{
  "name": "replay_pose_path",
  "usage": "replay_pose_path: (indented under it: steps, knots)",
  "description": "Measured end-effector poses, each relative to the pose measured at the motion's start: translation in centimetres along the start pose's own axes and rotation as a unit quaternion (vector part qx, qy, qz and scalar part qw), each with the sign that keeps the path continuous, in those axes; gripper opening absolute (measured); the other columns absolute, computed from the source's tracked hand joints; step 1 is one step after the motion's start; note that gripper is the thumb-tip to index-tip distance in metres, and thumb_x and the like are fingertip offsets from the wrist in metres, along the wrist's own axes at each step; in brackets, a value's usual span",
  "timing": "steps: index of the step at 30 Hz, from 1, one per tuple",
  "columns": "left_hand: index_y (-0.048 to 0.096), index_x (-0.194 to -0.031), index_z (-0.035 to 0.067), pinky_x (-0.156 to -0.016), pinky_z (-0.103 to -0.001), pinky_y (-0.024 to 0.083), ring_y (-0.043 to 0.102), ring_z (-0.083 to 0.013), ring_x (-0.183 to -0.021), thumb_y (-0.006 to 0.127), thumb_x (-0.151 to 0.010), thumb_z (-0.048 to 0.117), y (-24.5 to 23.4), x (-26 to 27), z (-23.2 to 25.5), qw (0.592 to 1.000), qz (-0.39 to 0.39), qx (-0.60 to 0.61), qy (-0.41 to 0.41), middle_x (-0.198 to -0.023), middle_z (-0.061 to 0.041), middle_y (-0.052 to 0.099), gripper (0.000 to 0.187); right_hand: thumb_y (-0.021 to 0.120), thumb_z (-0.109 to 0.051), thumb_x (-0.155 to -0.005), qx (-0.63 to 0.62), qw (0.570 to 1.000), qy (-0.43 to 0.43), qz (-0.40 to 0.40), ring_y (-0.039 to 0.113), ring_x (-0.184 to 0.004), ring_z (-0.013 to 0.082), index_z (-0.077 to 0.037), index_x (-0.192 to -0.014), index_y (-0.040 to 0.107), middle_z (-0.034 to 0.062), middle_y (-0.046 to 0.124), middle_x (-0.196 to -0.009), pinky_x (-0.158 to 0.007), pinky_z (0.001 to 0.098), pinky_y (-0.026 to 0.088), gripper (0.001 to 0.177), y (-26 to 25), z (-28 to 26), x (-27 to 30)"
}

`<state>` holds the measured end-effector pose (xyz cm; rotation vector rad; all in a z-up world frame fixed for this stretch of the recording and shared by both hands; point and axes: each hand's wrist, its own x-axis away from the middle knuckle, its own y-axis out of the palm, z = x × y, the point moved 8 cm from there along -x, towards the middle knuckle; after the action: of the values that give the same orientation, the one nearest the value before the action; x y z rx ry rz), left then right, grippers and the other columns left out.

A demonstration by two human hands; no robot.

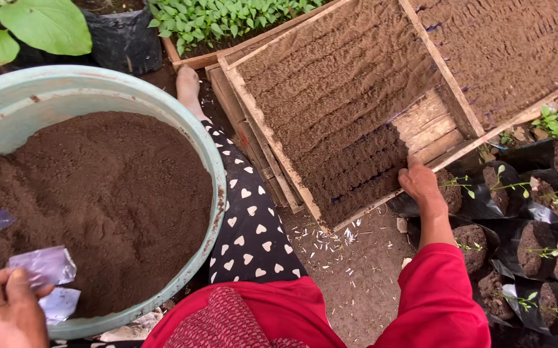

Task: The person scoops soil from a large basin and fills small plastic pouches by hand. The filled pouches are then placed into a wooden tray with pre-formed grooves.

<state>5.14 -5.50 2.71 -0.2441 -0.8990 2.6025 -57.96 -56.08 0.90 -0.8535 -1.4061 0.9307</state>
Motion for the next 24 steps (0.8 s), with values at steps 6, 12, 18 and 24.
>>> replay_pose_path:
  steps: [6, 12, 18, 24]
  knots:
    - [0.056, -0.107, 0.006, -0.078, -0.022, 0.057, 0.062, -0.015, -0.084, 0.059, -0.097, 0.003, 3.7, 0.4, 3.3, 0.953, -0.059, 0.274, -0.113, -0.104, -0.009, 0.062, 0.011, 0.037, -0.02, -0.083, 0.052, 0.991, 0.051, 0.114, 0.06, -0.088, 0.0555, 0.005, -0.104, 0.054, 0.0355, 0.064, -0.091, -0.076, 0.058, 0.048, 0.037, -1.5, -1.3, -0.5]
    - [0.063, -0.101, -0.005, -0.057, -0.029, 0.054, 0.06, -0.0184, -0.058, 0.064, -0.088, 0.005, 7.5, 1.9, 10.3, 0.948, -0.094, 0.28, -0.115, -0.077, -0.014, 0.054, 0.017, 0.051, -0.028, -0.09, -0.075, 0.95, -0.191, 0.234, 0.064, -0.094, 0.0384, -0.01, -0.112, 0.068, 0.0197, 0.067, -0.094, -0.08, 0.0475, 0.051, 0.033, -6.2, -19.5, 7.9]
    - [0.07, -0.083, 0.004, -0.047, -0.025, 0.045, 0.057, -0.0145, -0.044, 0.072, -0.078, 0.011, 8.2, 2.4, 15.5, 0.948, -0.146, 0.263, -0.102, -0.057, -0.011, 0.056, 0.008, 0.052, -0.021, -0.087, -0.303, 0.888, -0.345, -0.02, 0.066, -0.096, 0.0295, -0.021, -0.104, 0.072, 0.0088, 0.071, -0.094, -0.087, 0.0413, 0.051, 0.027, -7.3, -36.4, 20.3]
    - [0.07, -0.078, 0.007, -0.041, -0.02, 0.04, 0.052, -0.0108, -0.04, 0.075, -0.076, 0.012, 8.2, 2.7, 14.9, 0.944, -0.148, 0.278, -0.102, -0.052, -0.009, 0.055, 0.008, 0.058, -0.022, -0.087, -0.318, 0.807, -0.48, -0.13, 0.067, -0.084, 0.0272, -0.016, -0.104, 0.069, 0.0111, 0.068, -0.087, -0.071, 0.0383, 0.054, 0.022, -3.6, -43.8, 24.8]
